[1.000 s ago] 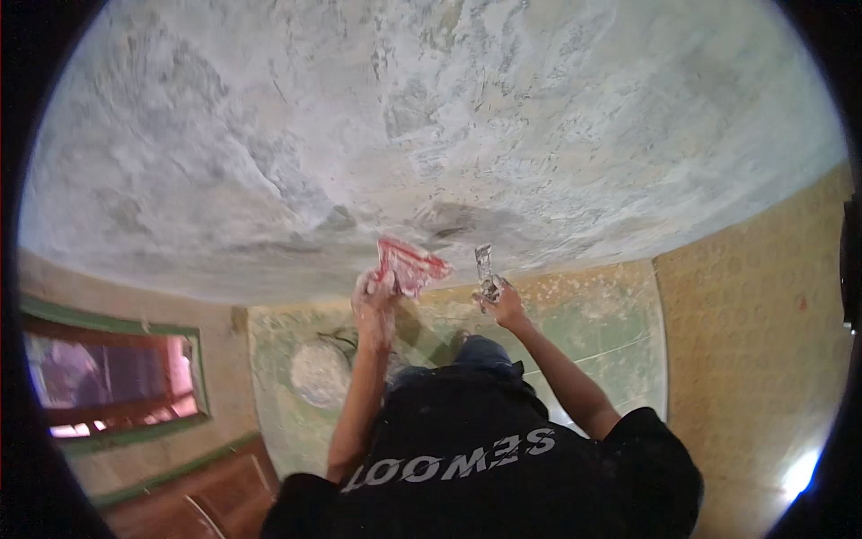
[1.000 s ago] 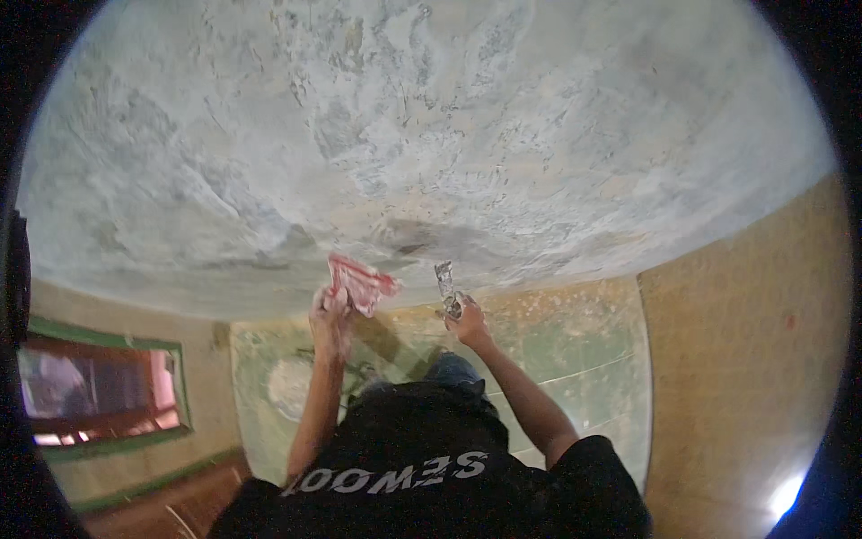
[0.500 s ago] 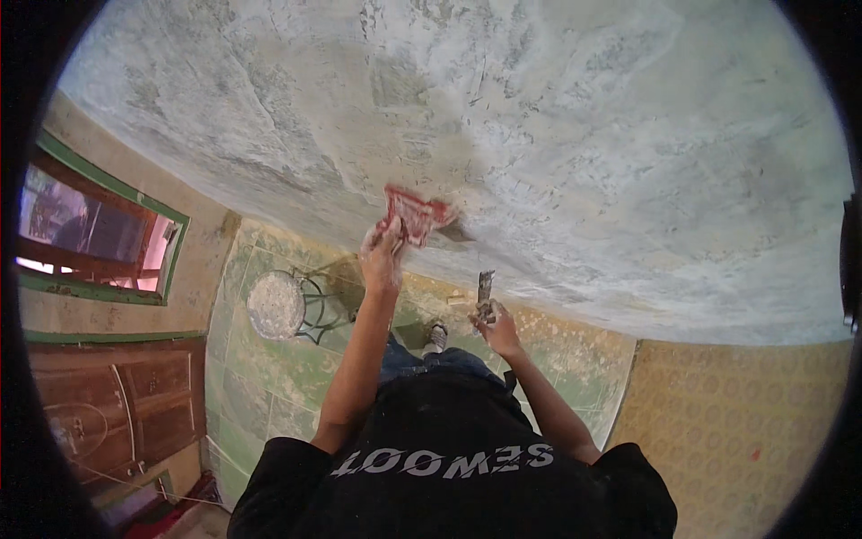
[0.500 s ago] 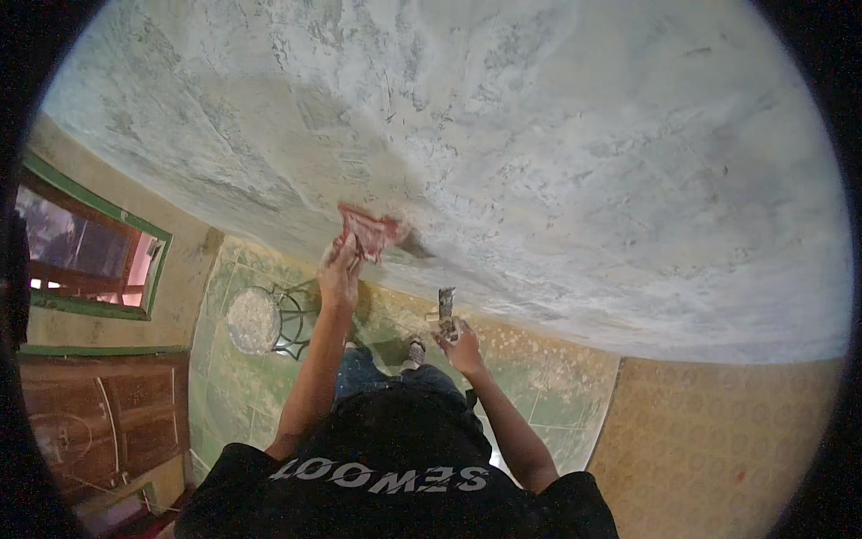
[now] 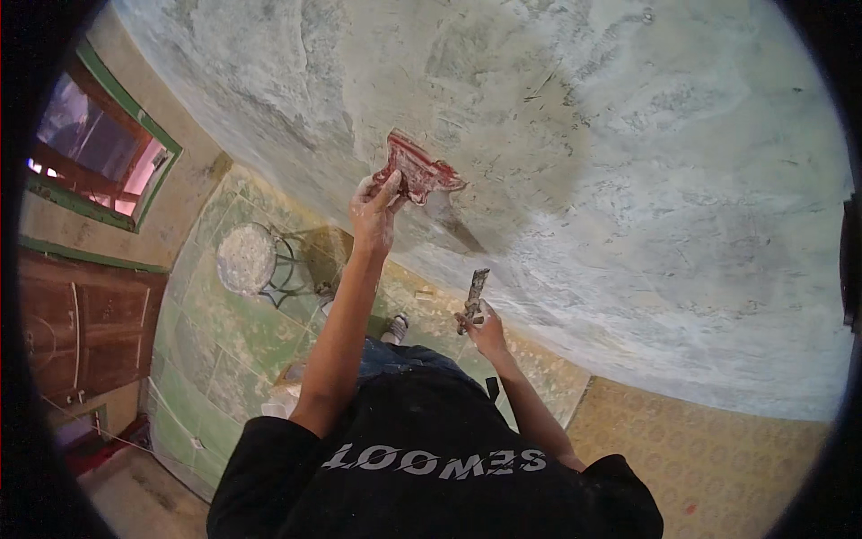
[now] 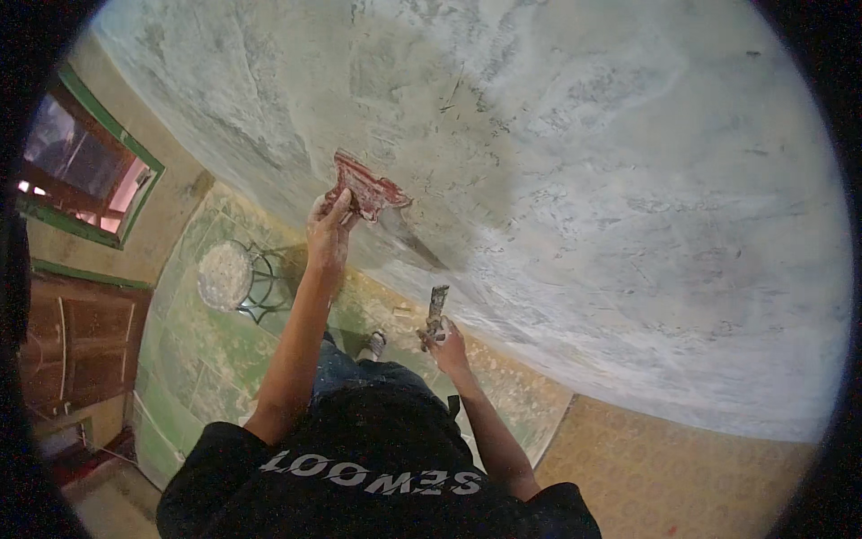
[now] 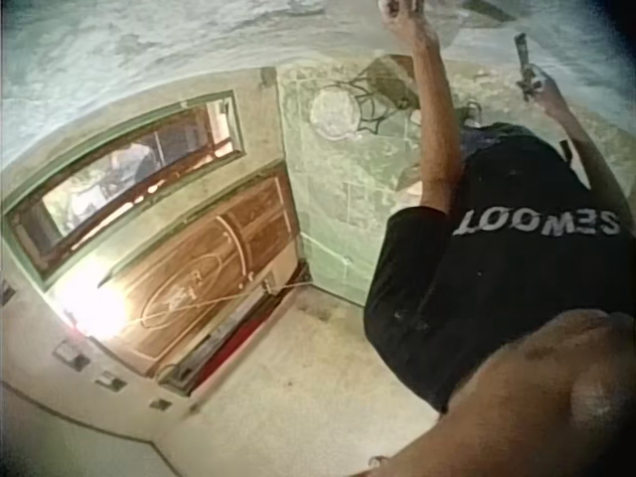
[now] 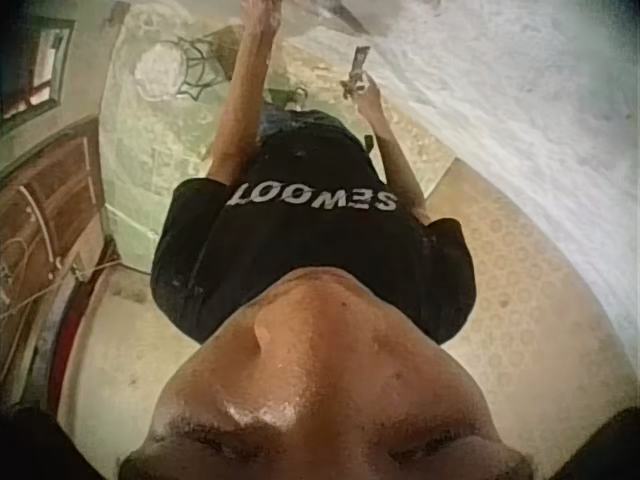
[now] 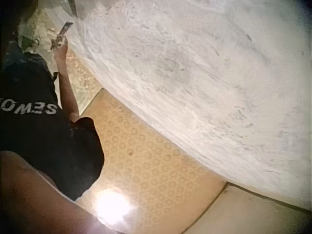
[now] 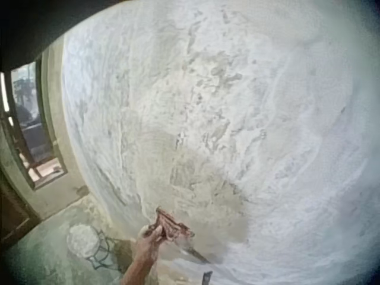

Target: The person applies plaster compound to a damaged wall using a putty knife and a scraper to smooth the surface.

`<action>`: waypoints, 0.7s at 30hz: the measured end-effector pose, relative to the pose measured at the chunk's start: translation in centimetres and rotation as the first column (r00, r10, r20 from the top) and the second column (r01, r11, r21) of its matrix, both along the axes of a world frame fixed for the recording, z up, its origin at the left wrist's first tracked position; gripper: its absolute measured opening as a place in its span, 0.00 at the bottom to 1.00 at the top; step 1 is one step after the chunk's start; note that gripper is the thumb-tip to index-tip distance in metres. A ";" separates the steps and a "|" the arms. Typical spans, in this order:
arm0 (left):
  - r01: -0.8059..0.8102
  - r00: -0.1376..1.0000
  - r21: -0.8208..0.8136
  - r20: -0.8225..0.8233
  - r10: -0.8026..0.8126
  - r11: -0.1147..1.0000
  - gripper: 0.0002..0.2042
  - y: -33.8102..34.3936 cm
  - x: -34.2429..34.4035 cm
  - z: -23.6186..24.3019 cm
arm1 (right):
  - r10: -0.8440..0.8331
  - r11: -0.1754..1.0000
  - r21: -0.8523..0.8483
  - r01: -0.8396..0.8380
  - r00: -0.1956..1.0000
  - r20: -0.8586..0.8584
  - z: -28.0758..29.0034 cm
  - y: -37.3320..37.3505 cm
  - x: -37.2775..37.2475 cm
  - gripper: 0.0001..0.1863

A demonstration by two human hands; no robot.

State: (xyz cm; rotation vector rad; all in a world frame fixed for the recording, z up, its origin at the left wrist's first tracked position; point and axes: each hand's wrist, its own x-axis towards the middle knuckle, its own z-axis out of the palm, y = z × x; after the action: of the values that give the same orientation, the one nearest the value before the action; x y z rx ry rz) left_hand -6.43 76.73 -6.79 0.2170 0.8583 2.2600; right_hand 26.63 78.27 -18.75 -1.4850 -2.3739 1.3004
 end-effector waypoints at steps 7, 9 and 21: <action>0.129 0.968 -0.276 0.243 -0.061 0.952 0.09 -3.8 4.3 -7.8 | -0.017 1.000 0.006 0.017 1.000 -0.007 -1.7 -0.3 1.3 0.41; 0.157 0.968 -0.271 0.231 -0.095 0.950 0.09 -4.1 4.3 -8.1 | 0.012 0.995 0.102 -0.006 0.998 -0.056 -1.8 -0.1 1.7 0.35; 0.147 0.989 -0.326 0.070 -0.132 0.934 0.07 -1.6 0.4 -2.9 | -0.068 0.995 -0.074 0.061 0.993 -0.099 1.0 -1.6 0.1 0.40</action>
State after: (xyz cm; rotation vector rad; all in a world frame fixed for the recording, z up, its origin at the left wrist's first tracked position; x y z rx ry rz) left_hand -5.99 75.11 -9.67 0.0670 1.1435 1.9461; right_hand 26.75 76.69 -17.72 -1.4629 -2.2212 1.4230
